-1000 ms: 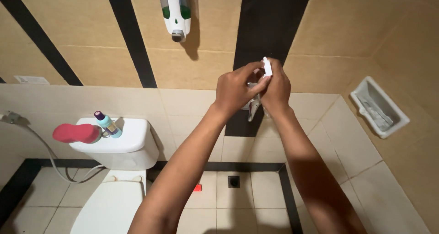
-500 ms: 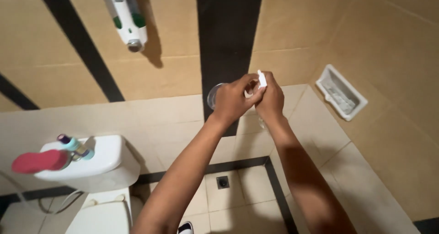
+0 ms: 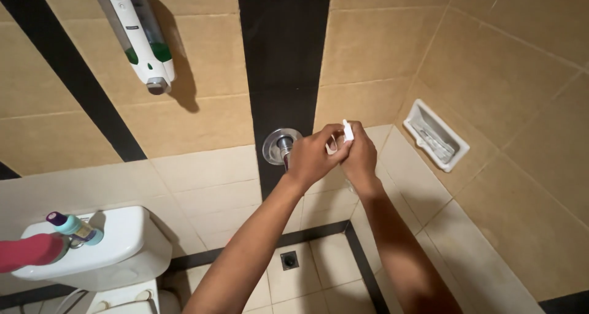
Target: The person sprays a cleaning solution from a white bottle onto the bathroom walls and wipes the surfaces with their hand. They move around the room, cleaning the wall near the toilet and the wall above the sink.
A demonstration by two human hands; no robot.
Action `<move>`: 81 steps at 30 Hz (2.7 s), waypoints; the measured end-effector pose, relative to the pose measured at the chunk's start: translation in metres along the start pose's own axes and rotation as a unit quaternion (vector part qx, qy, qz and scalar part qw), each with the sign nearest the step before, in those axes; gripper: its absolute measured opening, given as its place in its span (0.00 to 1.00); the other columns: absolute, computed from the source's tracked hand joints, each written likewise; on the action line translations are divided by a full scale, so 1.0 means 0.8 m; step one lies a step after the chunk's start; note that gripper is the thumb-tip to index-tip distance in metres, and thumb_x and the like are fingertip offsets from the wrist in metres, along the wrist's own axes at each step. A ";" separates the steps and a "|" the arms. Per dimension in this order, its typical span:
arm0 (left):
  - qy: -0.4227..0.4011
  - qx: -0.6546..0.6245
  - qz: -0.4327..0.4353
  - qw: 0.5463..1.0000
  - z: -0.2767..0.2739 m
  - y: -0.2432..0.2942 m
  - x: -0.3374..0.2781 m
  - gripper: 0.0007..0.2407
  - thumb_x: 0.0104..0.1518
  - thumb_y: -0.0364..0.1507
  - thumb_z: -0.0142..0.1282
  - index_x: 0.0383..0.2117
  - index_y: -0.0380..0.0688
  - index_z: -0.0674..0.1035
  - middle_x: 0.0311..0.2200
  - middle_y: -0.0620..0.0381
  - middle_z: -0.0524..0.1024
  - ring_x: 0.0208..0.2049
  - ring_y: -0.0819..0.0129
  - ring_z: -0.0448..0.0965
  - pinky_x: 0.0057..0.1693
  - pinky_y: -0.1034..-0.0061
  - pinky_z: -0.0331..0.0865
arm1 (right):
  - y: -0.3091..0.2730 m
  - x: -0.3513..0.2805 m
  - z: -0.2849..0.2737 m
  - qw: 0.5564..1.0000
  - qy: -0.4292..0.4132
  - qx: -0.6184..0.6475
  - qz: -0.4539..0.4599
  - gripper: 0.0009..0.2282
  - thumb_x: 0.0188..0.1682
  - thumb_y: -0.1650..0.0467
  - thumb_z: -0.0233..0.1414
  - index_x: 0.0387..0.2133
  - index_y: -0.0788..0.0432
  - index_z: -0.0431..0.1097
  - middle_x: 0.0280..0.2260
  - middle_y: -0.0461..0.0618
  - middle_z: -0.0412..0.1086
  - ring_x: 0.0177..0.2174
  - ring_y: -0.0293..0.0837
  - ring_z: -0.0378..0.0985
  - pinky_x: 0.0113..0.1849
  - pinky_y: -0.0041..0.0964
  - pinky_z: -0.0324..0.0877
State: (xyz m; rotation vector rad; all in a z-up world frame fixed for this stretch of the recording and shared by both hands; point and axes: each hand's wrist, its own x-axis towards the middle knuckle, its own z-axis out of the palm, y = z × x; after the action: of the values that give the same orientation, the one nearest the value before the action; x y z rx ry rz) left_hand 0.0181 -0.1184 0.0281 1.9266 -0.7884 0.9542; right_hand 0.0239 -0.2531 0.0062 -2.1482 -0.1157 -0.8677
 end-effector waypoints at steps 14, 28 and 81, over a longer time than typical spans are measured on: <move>-0.028 -0.001 -0.024 0.999 -0.007 -0.006 0.012 0.13 0.56 0.38 0.64 0.43 0.47 0.81 0.26 0.58 0.82 0.25 0.64 0.84 0.32 0.74 0.75 | 0.006 0.009 0.019 0.999 0.001 0.023 -0.043 0.15 0.49 0.71 0.54 0.50 0.61 0.65 0.31 0.52 0.76 0.34 0.52 0.80 0.36 0.43 0.71; -0.013 -0.039 -0.007 0.999 0.029 -0.018 0.015 0.13 0.53 0.37 0.65 0.40 0.49 0.80 0.27 0.55 0.83 0.29 0.59 0.85 0.35 0.70 0.77 | 0.047 0.004 0.020 0.999 0.018 0.027 0.019 0.16 0.49 0.67 0.55 0.49 0.59 0.66 0.35 0.54 0.76 0.37 0.52 0.81 0.39 0.42 0.73; -0.158 -0.195 -0.009 0.968 0.006 -0.218 0.012 0.12 0.52 0.39 0.64 0.38 0.51 0.82 0.24 0.61 0.83 0.25 0.64 0.85 0.34 0.72 0.76 | 0.052 -0.010 0.187 0.988 0.082 0.107 0.071 0.09 0.55 0.74 0.48 0.48 0.60 0.65 0.28 0.51 0.71 0.33 0.42 0.76 0.38 0.36 0.74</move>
State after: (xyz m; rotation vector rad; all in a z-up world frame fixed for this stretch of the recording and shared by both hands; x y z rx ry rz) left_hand 0.1630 -0.0438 -0.0342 1.7477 -1.0540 0.4371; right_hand 0.1141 -0.1734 -0.0922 -1.8553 0.0268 -0.9032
